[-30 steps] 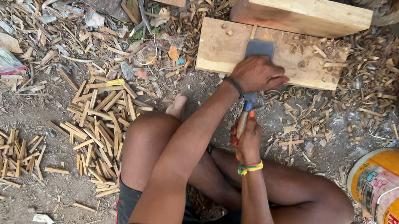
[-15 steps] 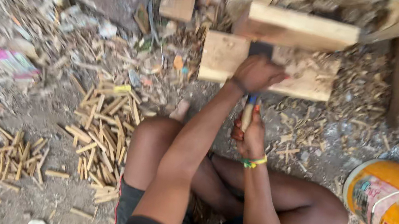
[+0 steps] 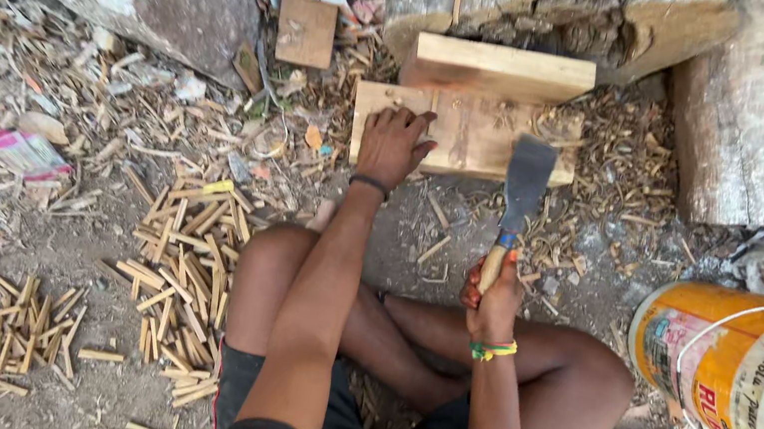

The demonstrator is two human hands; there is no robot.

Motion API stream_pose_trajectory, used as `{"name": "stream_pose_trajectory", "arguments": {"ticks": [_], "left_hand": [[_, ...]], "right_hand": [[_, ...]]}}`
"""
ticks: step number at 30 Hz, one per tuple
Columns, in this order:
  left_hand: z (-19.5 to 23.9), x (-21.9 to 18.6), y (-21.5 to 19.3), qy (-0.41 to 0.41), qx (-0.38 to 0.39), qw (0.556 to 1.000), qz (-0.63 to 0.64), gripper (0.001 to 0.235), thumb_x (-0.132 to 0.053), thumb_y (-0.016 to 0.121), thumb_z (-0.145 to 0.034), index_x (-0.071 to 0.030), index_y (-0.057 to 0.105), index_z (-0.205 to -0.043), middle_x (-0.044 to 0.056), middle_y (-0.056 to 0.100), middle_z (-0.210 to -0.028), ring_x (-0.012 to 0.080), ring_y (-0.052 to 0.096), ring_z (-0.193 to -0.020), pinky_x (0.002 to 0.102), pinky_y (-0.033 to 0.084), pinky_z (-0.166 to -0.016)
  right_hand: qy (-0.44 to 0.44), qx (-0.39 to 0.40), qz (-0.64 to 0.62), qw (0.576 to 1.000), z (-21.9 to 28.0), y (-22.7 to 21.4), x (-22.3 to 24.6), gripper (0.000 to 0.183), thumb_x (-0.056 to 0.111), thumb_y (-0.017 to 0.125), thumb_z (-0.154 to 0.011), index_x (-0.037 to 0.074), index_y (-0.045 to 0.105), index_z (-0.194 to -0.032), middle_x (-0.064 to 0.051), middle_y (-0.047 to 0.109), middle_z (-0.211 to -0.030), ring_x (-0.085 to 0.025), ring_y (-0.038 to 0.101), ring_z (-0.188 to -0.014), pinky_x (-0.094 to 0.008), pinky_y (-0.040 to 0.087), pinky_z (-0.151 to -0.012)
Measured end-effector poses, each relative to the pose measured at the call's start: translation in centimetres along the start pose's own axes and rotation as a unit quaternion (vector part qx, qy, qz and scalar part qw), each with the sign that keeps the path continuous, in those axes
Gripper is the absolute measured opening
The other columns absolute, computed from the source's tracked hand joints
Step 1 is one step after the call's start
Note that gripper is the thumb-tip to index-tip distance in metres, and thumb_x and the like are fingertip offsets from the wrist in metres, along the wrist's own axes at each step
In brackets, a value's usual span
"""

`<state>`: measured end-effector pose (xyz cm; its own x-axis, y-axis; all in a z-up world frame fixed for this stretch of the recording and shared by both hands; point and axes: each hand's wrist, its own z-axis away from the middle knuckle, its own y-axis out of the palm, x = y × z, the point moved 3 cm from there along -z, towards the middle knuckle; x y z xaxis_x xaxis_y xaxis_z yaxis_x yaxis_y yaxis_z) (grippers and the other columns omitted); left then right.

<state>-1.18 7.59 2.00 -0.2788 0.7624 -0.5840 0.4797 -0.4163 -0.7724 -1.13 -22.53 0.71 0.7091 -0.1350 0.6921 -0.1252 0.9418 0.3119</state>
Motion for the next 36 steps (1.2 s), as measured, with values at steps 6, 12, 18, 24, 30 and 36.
{"name": "stream_pose_trajectory", "arguments": {"ticks": [6, 12, 18, 24, 30, 36], "left_hand": [[-0.4, 0.3, 0.7, 0.002, 0.009, 1.0, -0.01, 0.035, -0.034, 0.075, -0.089, -0.025, 0.073, -0.122, 0.005, 0.068, -0.103, 0.028, 0.06, -0.1, 0.046, 0.041, -0.088], [-1.0, -0.5, 1.1, 0.016, -0.017, 0.999, -0.023, 0.029, -0.032, 0.075, -0.088, -0.024, 0.075, -0.116, 0.003, 0.069, -0.098, 0.0266, 0.06, -0.1, 0.045, 0.04, -0.087], [-1.0, -0.1, 1.7, 0.002, -0.011, 1.0, -0.001, 0.036, -0.034, 0.078, -0.088, -0.023, 0.072, -0.121, 0.003, 0.068, -0.1, 0.0244, 0.061, -0.101, 0.045, 0.04, -0.091], [-0.8, 0.9, 2.1, -0.015, 0.022, 0.999, 0.02, 0.067, -0.036, 0.082, -0.084, -0.023, 0.055, -0.144, 0.005, 0.066, -0.107, 0.0254, 0.061, -0.103, 0.045, 0.041, -0.095], [-0.7, 1.0, 1.8, -0.037, 0.011, 0.997, 0.063, 0.086, -0.042, 0.082, -0.081, -0.013, 0.043, -0.151, 0.014, 0.063, -0.115, 0.0298, 0.06, -0.109, 0.047, 0.041, -0.098], [-1.1, -4.8, 1.8, 0.134, 0.056, 0.976, 0.16, 0.068, -0.057, 0.073, -0.091, -0.013, 0.056, -0.14, 0.011, 0.07, -0.119, 0.0274, 0.064, -0.108, 0.046, 0.046, -0.105]], "right_hand": [[0.043, -0.009, 0.047, 0.998, 2.2, 0.1, -2.0, 0.051, 0.055, 0.044, -0.104, 0.007, 0.056, -0.094, -0.004, 0.051, -0.064, -0.009, 0.036, -0.039, -0.024, 0.028, -0.036], [0.043, -0.015, 0.08, 0.996, 2.1, 1.9, -1.6, 0.053, 0.058, 0.046, -0.103, 0.006, 0.056, -0.094, -0.003, 0.051, -0.064, -0.009, 0.036, -0.039, -0.023, 0.029, -0.035], [0.046, -0.014, 0.078, 0.996, 2.1, 1.8, -1.6, 0.053, 0.059, 0.048, -0.102, 0.007, 0.056, -0.094, -0.004, 0.051, -0.063, -0.009, 0.036, -0.038, -0.023, 0.028, -0.035], [0.044, -0.002, 0.074, 0.996, 2.3, 2.3, -1.4, 0.056, 0.059, 0.047, -0.103, 0.005, 0.056, -0.095, -0.003, 0.051, -0.064, -0.008, 0.036, -0.039, -0.023, 0.028, -0.035], [0.053, 0.01, 0.083, 0.995, 2.5, 2.7, -1.8, 0.054, 0.057, 0.045, -0.104, 0.005, 0.056, -0.093, -0.003, 0.051, -0.063, -0.009, 0.037, -0.039, -0.024, 0.029, -0.034], [0.073, 0.025, 0.102, 0.992, 2.1, 2.8, -2.4, 0.051, 0.053, 0.043, -0.106, 0.005, 0.056, -0.092, -0.003, 0.05, -0.062, -0.009, 0.035, -0.038, -0.024, 0.028, -0.035]]}}
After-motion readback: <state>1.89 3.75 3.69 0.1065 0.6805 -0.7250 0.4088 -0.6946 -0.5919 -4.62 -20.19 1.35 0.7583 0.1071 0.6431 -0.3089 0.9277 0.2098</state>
